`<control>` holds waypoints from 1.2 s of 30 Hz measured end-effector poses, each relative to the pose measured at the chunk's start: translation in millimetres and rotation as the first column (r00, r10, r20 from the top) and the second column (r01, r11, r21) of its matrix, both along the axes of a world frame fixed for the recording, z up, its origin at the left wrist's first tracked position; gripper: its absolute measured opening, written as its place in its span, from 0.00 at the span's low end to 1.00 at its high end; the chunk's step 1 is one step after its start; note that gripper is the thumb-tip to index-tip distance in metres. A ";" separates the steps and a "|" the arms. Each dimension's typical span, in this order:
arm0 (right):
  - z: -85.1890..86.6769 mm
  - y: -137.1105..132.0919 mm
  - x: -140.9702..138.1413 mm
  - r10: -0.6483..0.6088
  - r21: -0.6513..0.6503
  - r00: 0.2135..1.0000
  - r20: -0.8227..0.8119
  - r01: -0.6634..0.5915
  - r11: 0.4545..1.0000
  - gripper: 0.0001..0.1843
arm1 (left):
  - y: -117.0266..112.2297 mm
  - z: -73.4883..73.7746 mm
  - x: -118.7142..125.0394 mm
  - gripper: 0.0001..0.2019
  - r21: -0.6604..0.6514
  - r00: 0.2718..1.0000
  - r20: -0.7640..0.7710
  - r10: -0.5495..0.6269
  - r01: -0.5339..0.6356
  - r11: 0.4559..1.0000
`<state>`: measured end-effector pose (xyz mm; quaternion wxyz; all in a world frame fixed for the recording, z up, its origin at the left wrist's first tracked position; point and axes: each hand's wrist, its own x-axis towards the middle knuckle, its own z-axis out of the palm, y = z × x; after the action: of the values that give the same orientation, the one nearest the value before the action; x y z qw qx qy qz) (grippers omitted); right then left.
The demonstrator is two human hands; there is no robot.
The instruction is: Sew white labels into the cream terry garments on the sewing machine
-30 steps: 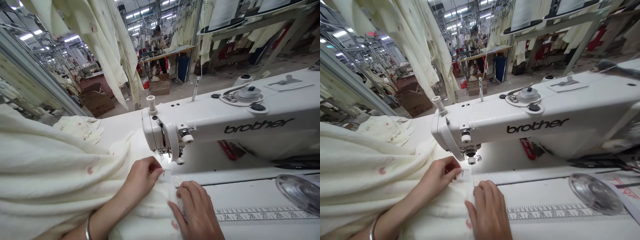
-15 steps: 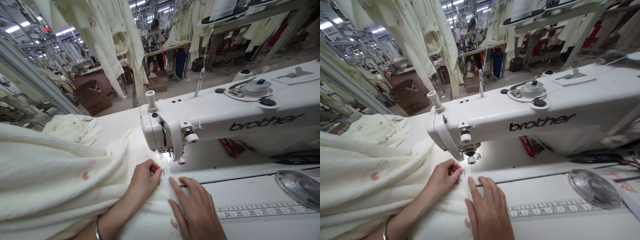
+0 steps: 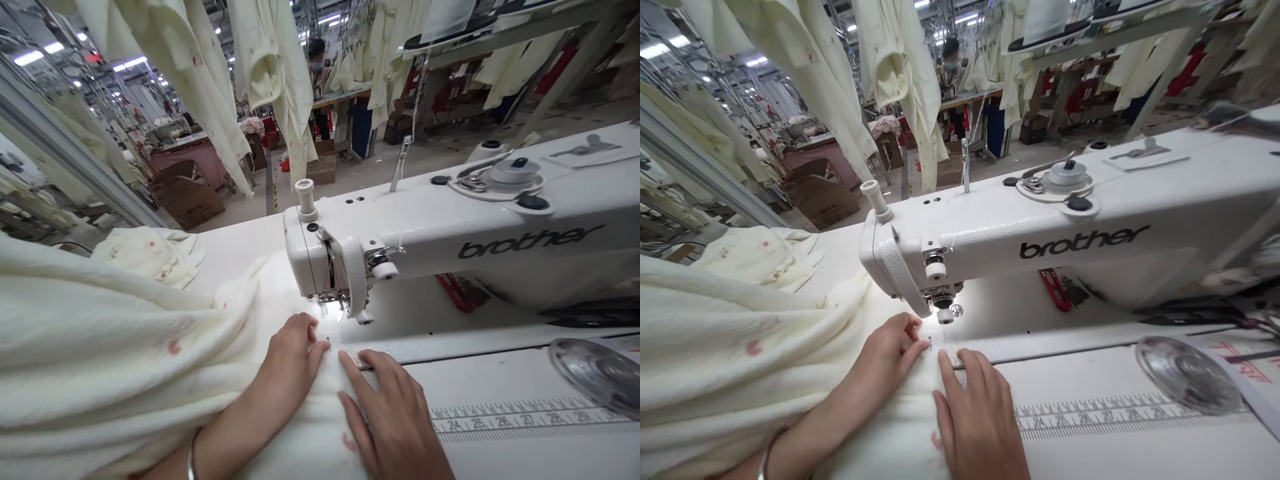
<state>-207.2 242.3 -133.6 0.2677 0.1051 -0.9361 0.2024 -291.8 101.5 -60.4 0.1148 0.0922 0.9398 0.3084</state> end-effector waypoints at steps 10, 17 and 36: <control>-3.3 -0.5 0.3 -0.003 -0.020 0.999 -0.036 0.002 1.000 0.20 | -37.2 -3.9 28.4 0.25 -0.475 0.594 -0.306 -0.744 0.583 0.660; -2.6 0.1 0.0 0.002 -0.027 1.000 -0.014 -0.002 1.000 0.19 | -41.2 -13.9 25.5 0.26 -0.510 0.596 -0.285 -0.751 0.569 0.645; -3.3 0.5 0.1 -0.012 -0.022 1.000 -0.024 0.011 1.000 0.20 | -39.6 -25.7 25.8 0.26 -0.524 0.623 -0.307 -0.720 0.521 0.674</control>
<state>-207.2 242.8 -136.9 0.2814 0.0991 -0.9311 0.2098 -265.9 61.8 -86.0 -0.0105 0.4682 0.8833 0.0228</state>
